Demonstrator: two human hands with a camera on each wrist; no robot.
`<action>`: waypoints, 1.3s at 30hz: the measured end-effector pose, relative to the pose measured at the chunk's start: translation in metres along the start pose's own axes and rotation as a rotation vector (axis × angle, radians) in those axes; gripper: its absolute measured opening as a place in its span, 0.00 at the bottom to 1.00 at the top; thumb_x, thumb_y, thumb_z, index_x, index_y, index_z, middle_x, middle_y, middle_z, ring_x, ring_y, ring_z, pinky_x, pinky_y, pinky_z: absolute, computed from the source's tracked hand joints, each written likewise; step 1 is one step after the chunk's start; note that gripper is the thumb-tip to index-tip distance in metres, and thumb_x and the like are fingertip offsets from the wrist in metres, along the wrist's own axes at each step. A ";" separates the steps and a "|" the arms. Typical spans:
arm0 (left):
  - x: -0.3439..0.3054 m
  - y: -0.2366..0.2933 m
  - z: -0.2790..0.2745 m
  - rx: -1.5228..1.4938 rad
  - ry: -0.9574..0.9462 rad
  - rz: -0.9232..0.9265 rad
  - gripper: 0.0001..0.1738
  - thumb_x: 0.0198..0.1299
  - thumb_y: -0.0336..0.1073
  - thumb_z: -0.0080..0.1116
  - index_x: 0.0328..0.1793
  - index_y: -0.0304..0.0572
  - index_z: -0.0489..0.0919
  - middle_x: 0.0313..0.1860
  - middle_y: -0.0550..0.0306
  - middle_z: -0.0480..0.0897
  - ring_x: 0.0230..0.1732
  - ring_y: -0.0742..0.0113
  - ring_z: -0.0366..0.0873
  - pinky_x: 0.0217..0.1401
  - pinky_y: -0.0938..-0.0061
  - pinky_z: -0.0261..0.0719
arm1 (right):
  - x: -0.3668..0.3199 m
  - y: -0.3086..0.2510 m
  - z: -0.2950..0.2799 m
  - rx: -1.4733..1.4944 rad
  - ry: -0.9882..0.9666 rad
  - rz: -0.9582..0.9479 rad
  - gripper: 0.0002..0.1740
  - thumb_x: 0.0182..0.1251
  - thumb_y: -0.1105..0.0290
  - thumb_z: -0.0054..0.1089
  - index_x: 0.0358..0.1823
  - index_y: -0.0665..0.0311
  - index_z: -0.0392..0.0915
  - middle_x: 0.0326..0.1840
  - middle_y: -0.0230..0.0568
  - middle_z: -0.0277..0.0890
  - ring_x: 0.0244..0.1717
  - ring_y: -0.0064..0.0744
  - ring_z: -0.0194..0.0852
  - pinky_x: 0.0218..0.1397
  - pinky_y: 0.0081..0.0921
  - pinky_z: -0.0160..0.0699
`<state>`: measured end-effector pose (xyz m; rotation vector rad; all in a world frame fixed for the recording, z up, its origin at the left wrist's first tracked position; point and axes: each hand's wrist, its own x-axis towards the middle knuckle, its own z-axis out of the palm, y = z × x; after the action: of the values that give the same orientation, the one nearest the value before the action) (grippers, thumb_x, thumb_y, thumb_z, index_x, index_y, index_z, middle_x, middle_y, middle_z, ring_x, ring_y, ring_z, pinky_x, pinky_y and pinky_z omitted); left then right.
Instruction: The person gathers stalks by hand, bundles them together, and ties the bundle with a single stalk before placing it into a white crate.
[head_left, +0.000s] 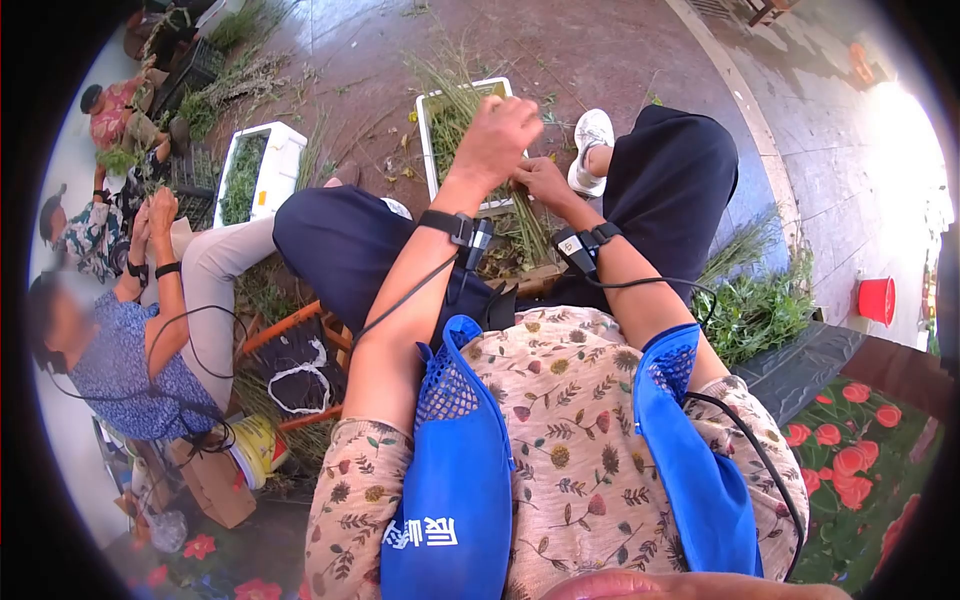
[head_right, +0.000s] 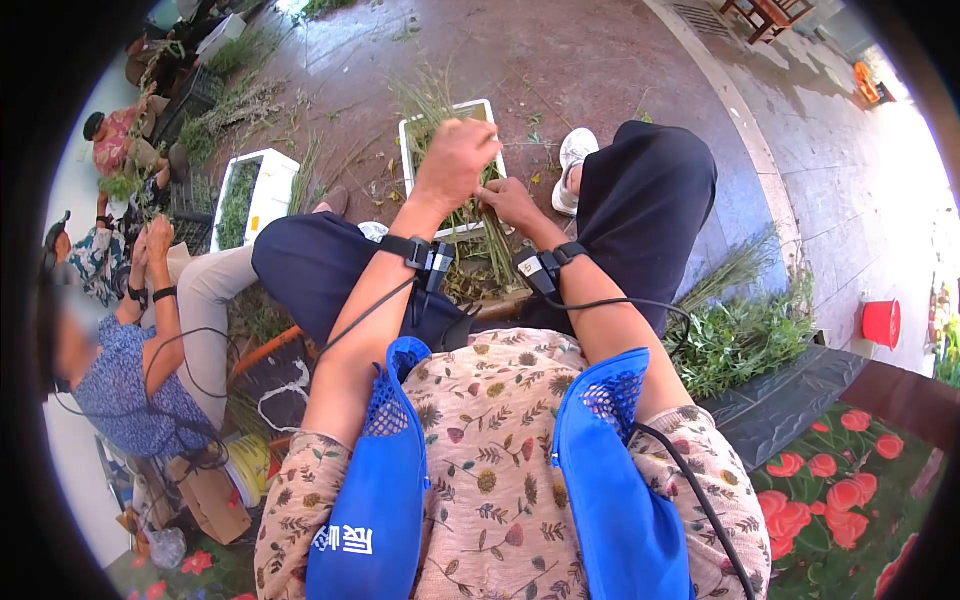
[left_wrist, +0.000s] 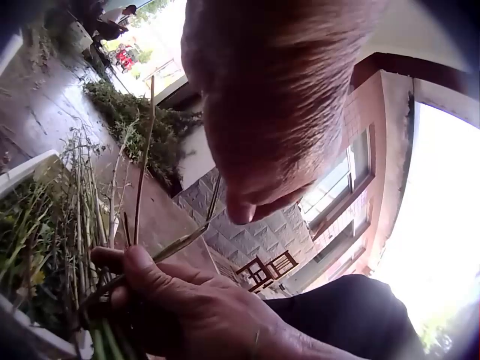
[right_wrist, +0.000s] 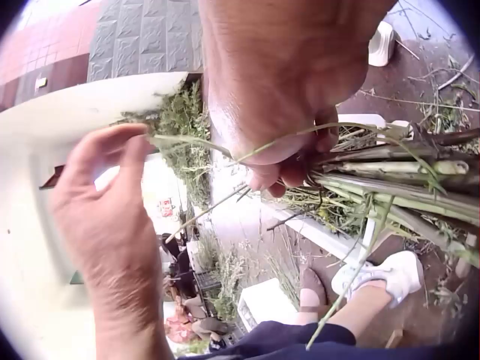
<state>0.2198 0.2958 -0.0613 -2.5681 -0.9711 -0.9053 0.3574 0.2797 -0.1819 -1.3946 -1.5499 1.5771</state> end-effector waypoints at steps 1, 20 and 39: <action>0.002 0.001 -0.005 0.033 0.089 -0.118 0.07 0.48 0.30 0.55 0.35 0.47 0.79 0.37 0.61 0.78 0.47 0.63 0.75 0.50 0.66 0.70 | -0.001 -0.002 -0.001 0.032 0.014 0.005 0.14 0.68 0.65 0.55 0.29 0.67 0.82 0.24 0.30 0.78 0.25 0.17 0.66 0.28 0.22 0.64; -0.062 0.022 0.023 -0.115 -0.388 -0.554 0.07 0.54 0.36 0.59 0.30 0.40 0.78 0.28 0.46 0.81 0.38 0.48 0.80 0.39 0.56 0.79 | -0.005 -0.009 -0.002 0.441 0.017 0.152 0.12 0.69 0.64 0.59 0.37 0.66 0.85 0.28 0.32 0.83 0.18 0.17 0.61 0.24 0.18 0.63; -0.100 -0.006 0.035 -0.791 -0.393 -1.033 0.14 0.46 0.38 0.70 0.38 0.38 0.84 0.32 0.50 0.85 0.34 0.59 0.84 0.40 0.67 0.80 | -0.003 -0.012 -0.018 0.603 -0.116 0.189 0.15 0.55 0.76 0.67 0.45 0.70 0.82 0.35 0.37 0.82 0.31 0.28 0.78 0.35 0.24 0.75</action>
<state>0.1738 0.2645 -0.1518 -2.8182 -2.6426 -1.1800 0.3706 0.2868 -0.1665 -1.1376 -0.8902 2.0454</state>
